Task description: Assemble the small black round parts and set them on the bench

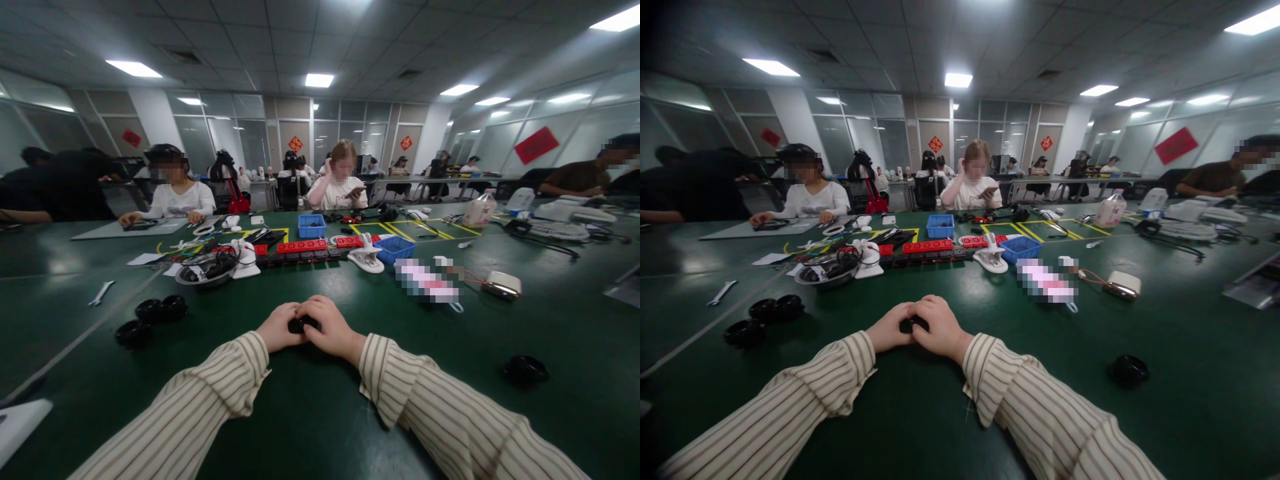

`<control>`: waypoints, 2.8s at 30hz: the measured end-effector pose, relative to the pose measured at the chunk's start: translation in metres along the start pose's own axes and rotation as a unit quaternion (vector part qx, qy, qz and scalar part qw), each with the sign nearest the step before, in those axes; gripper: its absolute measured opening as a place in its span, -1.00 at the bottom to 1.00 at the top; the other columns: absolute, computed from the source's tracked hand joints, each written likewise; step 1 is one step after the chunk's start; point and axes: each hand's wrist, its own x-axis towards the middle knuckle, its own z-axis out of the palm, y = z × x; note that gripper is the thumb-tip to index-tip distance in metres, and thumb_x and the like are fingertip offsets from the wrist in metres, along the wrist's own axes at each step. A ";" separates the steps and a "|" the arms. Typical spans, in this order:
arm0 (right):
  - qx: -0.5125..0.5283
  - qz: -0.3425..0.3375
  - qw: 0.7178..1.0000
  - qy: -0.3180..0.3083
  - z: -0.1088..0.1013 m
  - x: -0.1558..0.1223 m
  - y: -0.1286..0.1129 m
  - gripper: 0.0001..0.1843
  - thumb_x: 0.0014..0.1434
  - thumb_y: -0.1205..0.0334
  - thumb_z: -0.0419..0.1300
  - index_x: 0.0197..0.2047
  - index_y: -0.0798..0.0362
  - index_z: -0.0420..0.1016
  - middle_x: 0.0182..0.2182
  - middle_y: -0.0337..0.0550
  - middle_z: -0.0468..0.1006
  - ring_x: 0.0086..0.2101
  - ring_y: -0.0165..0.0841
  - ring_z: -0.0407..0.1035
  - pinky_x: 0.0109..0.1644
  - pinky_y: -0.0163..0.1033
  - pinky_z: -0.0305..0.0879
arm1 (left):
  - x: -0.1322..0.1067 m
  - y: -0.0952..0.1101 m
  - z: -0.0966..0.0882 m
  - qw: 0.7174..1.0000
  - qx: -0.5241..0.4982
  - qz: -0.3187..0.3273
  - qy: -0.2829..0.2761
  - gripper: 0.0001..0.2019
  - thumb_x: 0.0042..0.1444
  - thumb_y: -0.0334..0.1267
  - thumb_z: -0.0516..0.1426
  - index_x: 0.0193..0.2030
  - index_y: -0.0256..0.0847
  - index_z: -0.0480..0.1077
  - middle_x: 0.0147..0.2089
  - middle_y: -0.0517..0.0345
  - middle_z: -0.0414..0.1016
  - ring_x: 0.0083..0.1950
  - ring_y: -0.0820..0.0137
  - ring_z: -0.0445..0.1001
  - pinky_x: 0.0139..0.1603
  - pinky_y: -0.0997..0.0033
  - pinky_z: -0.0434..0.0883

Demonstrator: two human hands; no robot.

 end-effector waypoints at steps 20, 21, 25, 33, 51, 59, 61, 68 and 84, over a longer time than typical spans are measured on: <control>-0.021 0.027 0.999 0.004 0.002 0.003 0.006 -0.77 -0.05 0.44 0.08 -0.27 0.10 0.41 -0.28 -0.17 0.42 -0.23 -0.33 0.20 -0.09 -0.20 0.10 | 0.000 0.003 0.001 1.000 0.022 -0.007 0.004 -0.57 -0.19 -0.10 0.24 -0.14 -0.22 0.36 -0.08 0.03 0.35 -0.02 0.22 0.30 0.06 0.22 0.25; -0.013 0.010 1.000 0.000 0.002 0.003 0.006 -0.76 -0.05 0.46 0.06 -0.27 0.10 0.41 -0.28 -0.17 0.43 -0.22 -0.33 0.21 -0.07 -0.19 0.10 | 0.000 0.001 0.001 1.000 0.011 -0.003 -0.003 -0.58 -0.19 -0.10 0.24 -0.16 -0.21 0.38 -0.08 0.05 0.35 -0.01 0.22 0.30 0.06 0.23 0.24; -0.009 -0.010 1.000 -0.001 0.000 0.001 0.002 -0.77 0.01 0.41 0.05 -0.23 0.08 0.40 -0.23 -0.16 0.43 -0.18 -0.32 0.22 -0.04 -0.17 0.08 | 0.000 -0.001 0.001 1.000 0.012 0.008 -0.011 -0.58 -0.18 -0.10 0.24 -0.15 -0.20 0.37 -0.09 0.06 0.36 -0.02 0.22 0.31 0.06 0.21 0.24; -0.086 0.094 0.991 0.045 0.005 0.000 0.001 -0.67 0.00 0.09 0.21 -0.22 0.12 0.33 -0.29 -0.12 0.35 -0.24 -0.30 0.19 -0.12 -0.18 0.12 | -0.003 0.018 0.007 0.994 0.088 -0.060 0.028 -0.43 -0.25 -0.03 0.25 -0.09 -0.25 0.25 -0.10 0.03 0.35 -0.04 0.17 0.32 0.14 -0.08 0.07; -0.012 -0.026 1.000 -0.002 0.001 0.000 -0.004 -0.76 -0.07 0.41 0.05 -0.27 0.07 0.37 -0.28 -0.17 0.45 -0.18 -0.28 0.22 -0.03 -0.14 0.09 | 0.000 0.000 0.002 1.000 -0.007 -0.001 -0.011 -0.56 -0.26 -0.26 0.24 -0.14 -0.24 0.36 -0.07 0.03 0.36 -0.01 0.19 0.31 0.09 0.20 0.24; -0.088 0.109 0.990 0.035 0.003 0.000 0.000 -0.64 0.03 0.08 0.18 -0.16 0.12 0.30 -0.25 -0.10 0.36 -0.21 -0.29 0.20 -0.10 -0.17 0.12 | -0.003 0.016 0.004 0.996 0.070 -0.046 0.019 -0.53 -0.16 -0.08 0.21 -0.10 -0.22 0.28 -0.11 0.06 0.39 -0.04 0.18 0.34 0.15 -0.06 0.06; -0.099 0.124 0.987 0.023 0.005 0.001 0.002 -0.68 0.03 0.05 0.19 -0.24 0.12 0.32 -0.31 -0.13 0.36 -0.25 -0.31 0.20 -0.15 -0.20 0.12 | -0.003 0.017 0.003 0.994 0.100 -0.045 0.020 -0.60 -0.15 -0.08 0.20 -0.18 -0.24 0.32 -0.18 0.06 0.40 -0.09 0.20 0.35 0.11 -0.01 0.13; -0.077 0.103 0.992 -0.011 0.007 0.004 0.001 -0.83 0.03 0.28 0.16 -0.26 0.11 0.36 -0.33 -0.16 0.36 -0.26 -0.35 0.18 -0.15 -0.24 0.10 | -0.001 0.006 -0.001 0.997 0.078 -0.014 0.017 -0.64 -0.17 -0.19 0.20 -0.18 -0.25 0.36 -0.15 0.03 0.37 -0.08 0.22 0.32 0.00 0.20 0.28; -0.040 0.089 0.994 0.053 0.009 0.020 0.026 -0.69 0.01 0.30 0.13 -0.12 0.11 0.31 -0.18 -0.12 0.34 -0.13 -0.28 0.16 -0.03 -0.15 0.05 | 0.015 -0.024 -0.012 0.999 0.017 -0.048 -0.004 -0.31 -0.15 -0.03 0.21 0.13 -0.20 0.14 0.15 -0.05 0.20 0.17 0.13 0.16 0.19 0.07 0.11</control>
